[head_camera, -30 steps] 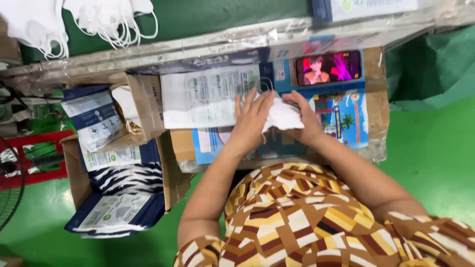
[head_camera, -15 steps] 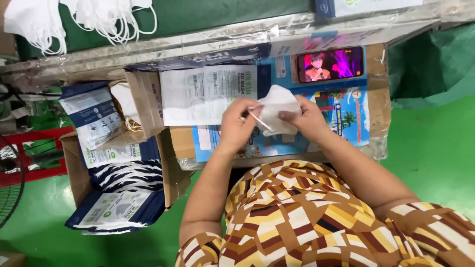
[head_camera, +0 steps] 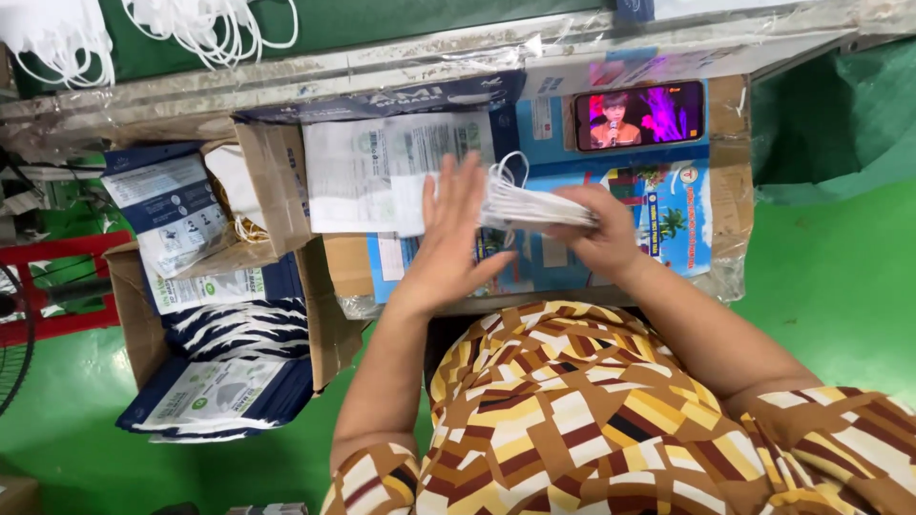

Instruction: The recorder is taking individual white 3D masks from a conveyor belt/stack and placing them into blue-and-white individual plastic wrappers.

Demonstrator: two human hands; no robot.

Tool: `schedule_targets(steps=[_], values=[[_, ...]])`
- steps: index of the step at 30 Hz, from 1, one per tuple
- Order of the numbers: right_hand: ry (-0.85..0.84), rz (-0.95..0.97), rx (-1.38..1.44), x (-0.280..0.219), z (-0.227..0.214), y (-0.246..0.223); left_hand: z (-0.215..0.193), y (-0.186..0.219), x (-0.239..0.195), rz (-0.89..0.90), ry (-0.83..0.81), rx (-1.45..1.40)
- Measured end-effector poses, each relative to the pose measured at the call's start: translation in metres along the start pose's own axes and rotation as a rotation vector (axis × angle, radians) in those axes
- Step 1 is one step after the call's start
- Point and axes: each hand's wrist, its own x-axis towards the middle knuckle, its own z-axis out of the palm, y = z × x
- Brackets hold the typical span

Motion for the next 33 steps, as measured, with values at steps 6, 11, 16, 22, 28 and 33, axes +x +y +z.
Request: schedule_targets(steps=[6, 11, 16, 22, 28, 33], values=[[-0.048, 0.049, -0.164, -0.005, 0.036, 0.027, 0.067, -0.044, 0.015, -0.189, -0.184, 0.37], [0.043, 0.117, 0.176, -0.026, 0.03, 0.043, 0.071, -0.036, 0.007, 0.063, 0.096, 0.334], [-0.089, 0.024, -0.032, 0.009, 0.023, 0.019, 0.077, -0.052, 0.006, -0.001, 0.055, 0.415], [-0.398, 0.044, -0.129, 0.035, -0.019, 0.002, 0.078, -0.048, 0.0, 0.119, 0.101, 0.243], [-0.544, 0.451, 0.1, 0.042, -0.107, -0.023, 0.087, -0.069, 0.024, -0.309, 0.201, 0.052], [-0.059, 0.607, 0.159, 0.025, -0.101, 0.0, 0.123, -0.091, 0.037, -0.518, 0.002, 0.455]])
